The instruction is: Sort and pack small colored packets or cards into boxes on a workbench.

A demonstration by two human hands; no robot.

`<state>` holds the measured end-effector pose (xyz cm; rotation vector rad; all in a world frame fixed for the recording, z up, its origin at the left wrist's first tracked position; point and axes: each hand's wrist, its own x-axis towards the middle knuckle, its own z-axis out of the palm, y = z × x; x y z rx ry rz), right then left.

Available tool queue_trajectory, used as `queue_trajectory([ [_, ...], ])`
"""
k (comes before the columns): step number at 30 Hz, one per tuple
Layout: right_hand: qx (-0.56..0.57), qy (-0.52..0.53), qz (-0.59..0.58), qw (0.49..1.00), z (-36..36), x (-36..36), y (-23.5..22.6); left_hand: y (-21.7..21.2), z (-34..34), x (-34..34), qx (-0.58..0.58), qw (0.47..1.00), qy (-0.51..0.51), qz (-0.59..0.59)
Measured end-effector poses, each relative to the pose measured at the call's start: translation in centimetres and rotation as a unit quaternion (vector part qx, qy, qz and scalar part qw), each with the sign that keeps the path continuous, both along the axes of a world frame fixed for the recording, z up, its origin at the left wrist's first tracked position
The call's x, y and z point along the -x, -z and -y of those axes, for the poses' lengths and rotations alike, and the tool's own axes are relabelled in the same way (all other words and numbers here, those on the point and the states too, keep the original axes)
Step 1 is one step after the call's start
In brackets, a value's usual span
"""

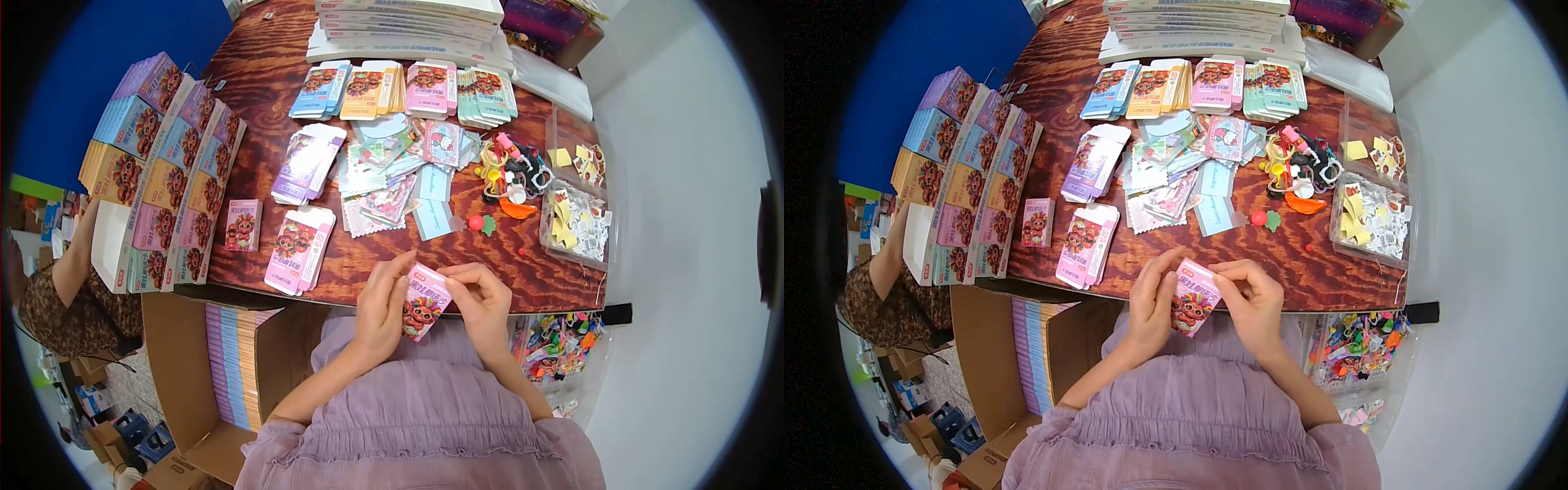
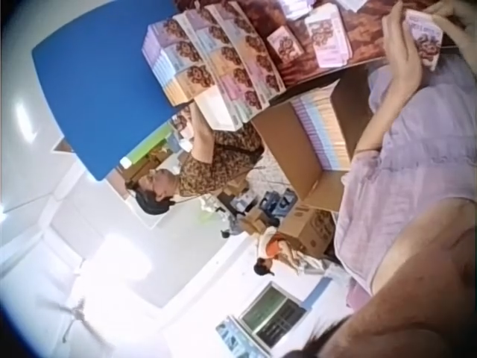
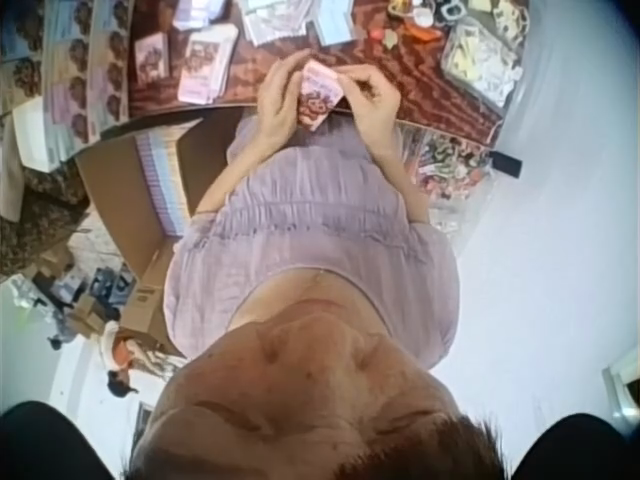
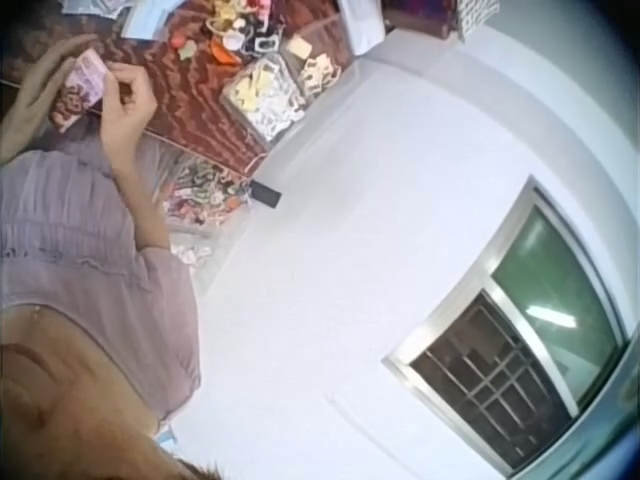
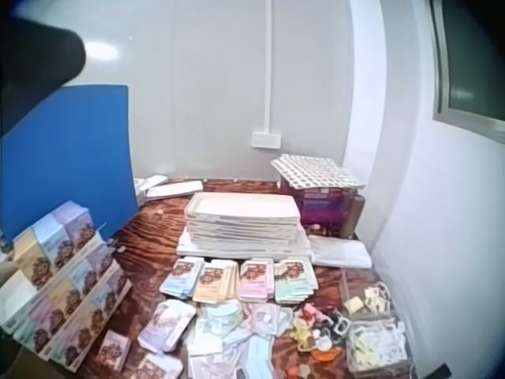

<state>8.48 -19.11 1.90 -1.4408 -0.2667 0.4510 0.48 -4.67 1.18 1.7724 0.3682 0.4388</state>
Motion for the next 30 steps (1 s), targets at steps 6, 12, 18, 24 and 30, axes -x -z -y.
queue_trajectory([
  [6,0.068,-0.074,0.069,0.992,0.2,-0.2,-0.3,0.6,-0.7,0.1,-0.05,0.999,0.0,0.007],
  [12,0.09,-0.083,0.115,0.986,-0.3,-0.8,-0.8,-0.1,-0.2,-0.1,-0.067,0.997,0.017,0.027],
  [18,0.088,-0.107,0.169,0.976,-0.2,-1.4,-0.6,1.2,-0.5,-0.3,-0.017,0.999,0.037,0.034],
  [24,0.122,-0.106,0.126,0.979,-2.0,-1.3,-0.2,0.6,-1.4,1.2,-0.125,0.99,0.006,-0.068],
  [30,-0.037,-0.109,-0.009,0.993,-6.3,-0.8,0.3,-2.4,-4.7,3.0,-0.262,0.954,0.007,-0.145],
])
